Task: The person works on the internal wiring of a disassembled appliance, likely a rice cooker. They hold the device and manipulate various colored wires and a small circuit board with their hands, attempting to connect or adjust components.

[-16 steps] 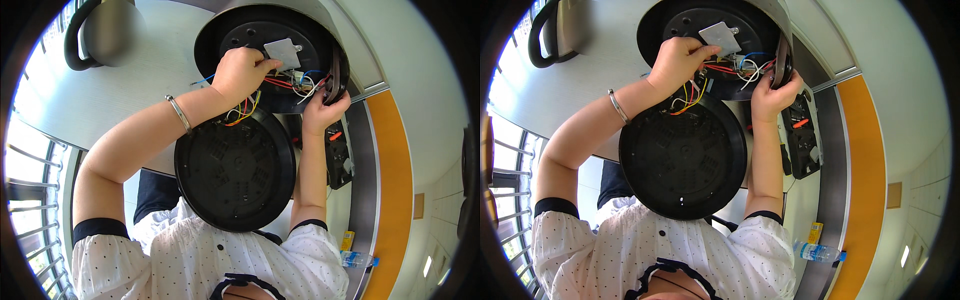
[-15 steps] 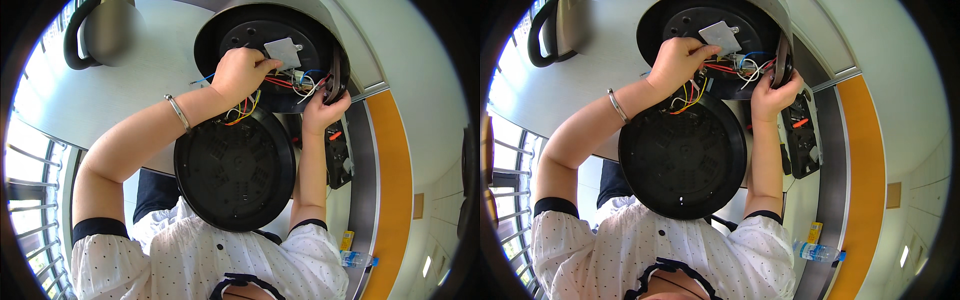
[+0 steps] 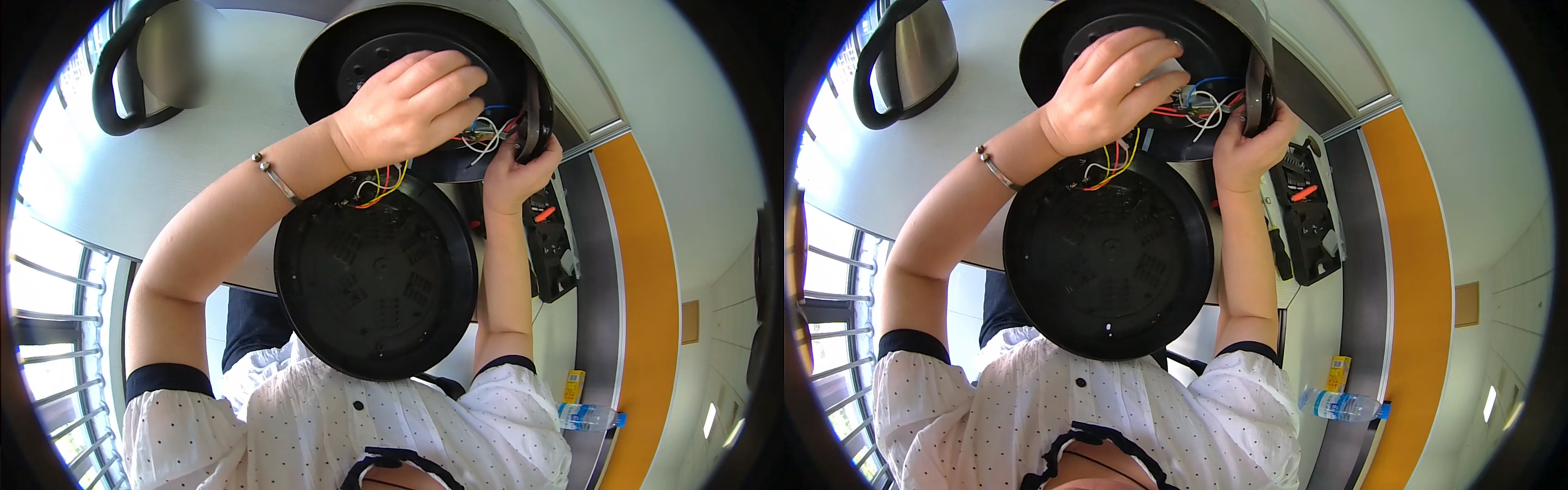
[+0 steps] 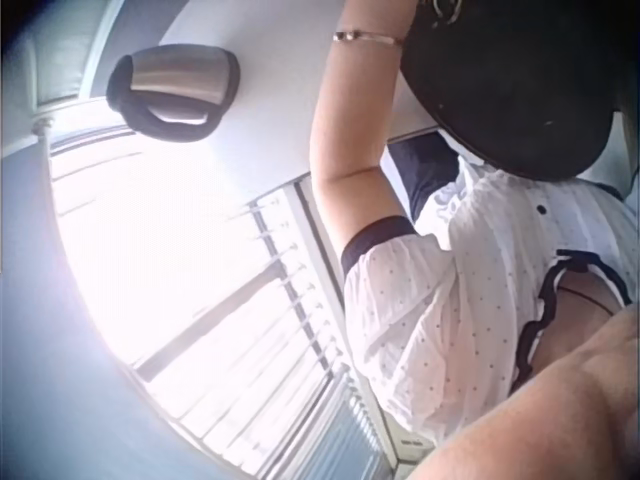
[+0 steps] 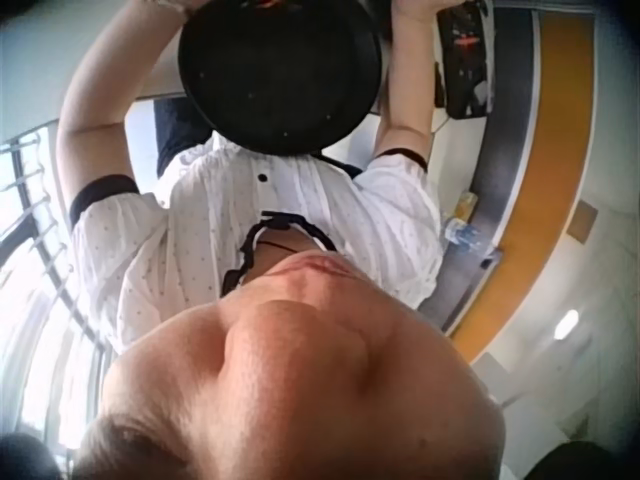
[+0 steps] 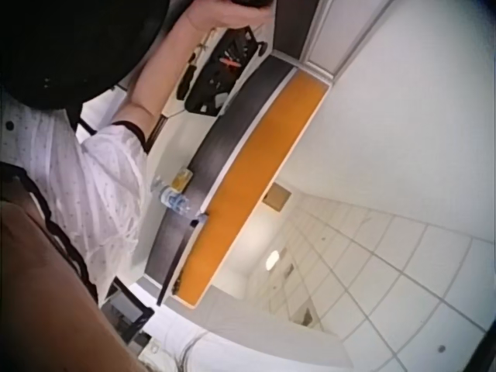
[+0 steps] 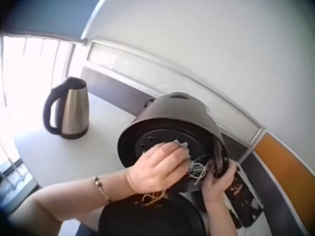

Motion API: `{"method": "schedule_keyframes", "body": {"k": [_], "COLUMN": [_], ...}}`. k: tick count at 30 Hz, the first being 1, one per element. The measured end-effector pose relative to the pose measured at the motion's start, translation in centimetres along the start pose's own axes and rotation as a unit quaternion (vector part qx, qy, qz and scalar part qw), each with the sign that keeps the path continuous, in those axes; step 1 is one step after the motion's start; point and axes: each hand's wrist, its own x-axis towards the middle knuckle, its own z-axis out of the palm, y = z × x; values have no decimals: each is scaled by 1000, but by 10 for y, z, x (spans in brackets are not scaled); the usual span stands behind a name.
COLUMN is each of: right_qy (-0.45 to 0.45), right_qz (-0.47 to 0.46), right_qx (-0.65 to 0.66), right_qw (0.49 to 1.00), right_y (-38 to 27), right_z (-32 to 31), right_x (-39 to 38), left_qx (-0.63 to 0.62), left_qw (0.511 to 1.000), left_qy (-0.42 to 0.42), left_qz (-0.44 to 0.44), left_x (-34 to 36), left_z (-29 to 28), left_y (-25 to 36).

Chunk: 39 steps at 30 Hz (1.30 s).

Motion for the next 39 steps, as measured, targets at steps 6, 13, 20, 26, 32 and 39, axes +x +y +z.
{"method": "schedule_keyframes", "body": {"k": [6, 13, 20, 26, 32, 39], "right_qy": [-17, -17, -15, -13, -20, -22], "right_qz": [26, 10, -2, -1, 24, 38], "right_qx": [9, 5, -13, -25, -9, 3], "right_qw": [999, 1000, 1000, 1000, 999, 999], "right_y": [1, 4, 2, 6, 7, 1], "right_z": [1, 0, 0, -1, -3, 0], "right_x": [-1, -1, 1, 3, 4, 3], "left_qx": [22, -75, -29, -57, -66, -72], "left_qw": [997, 966, 955, 947, 948, 943], "left_qy": [-49, -204, -236, -226, -206, -202], "left_qz": [-48, -142, -180, -223, -232, -256], "left_x": [18, 32, 33, 40, 43, 36], "left_z": [-3, -7, -1, 4, 9, 4], "left_y": [-13, -18, -22, -17, -14, -18]}}
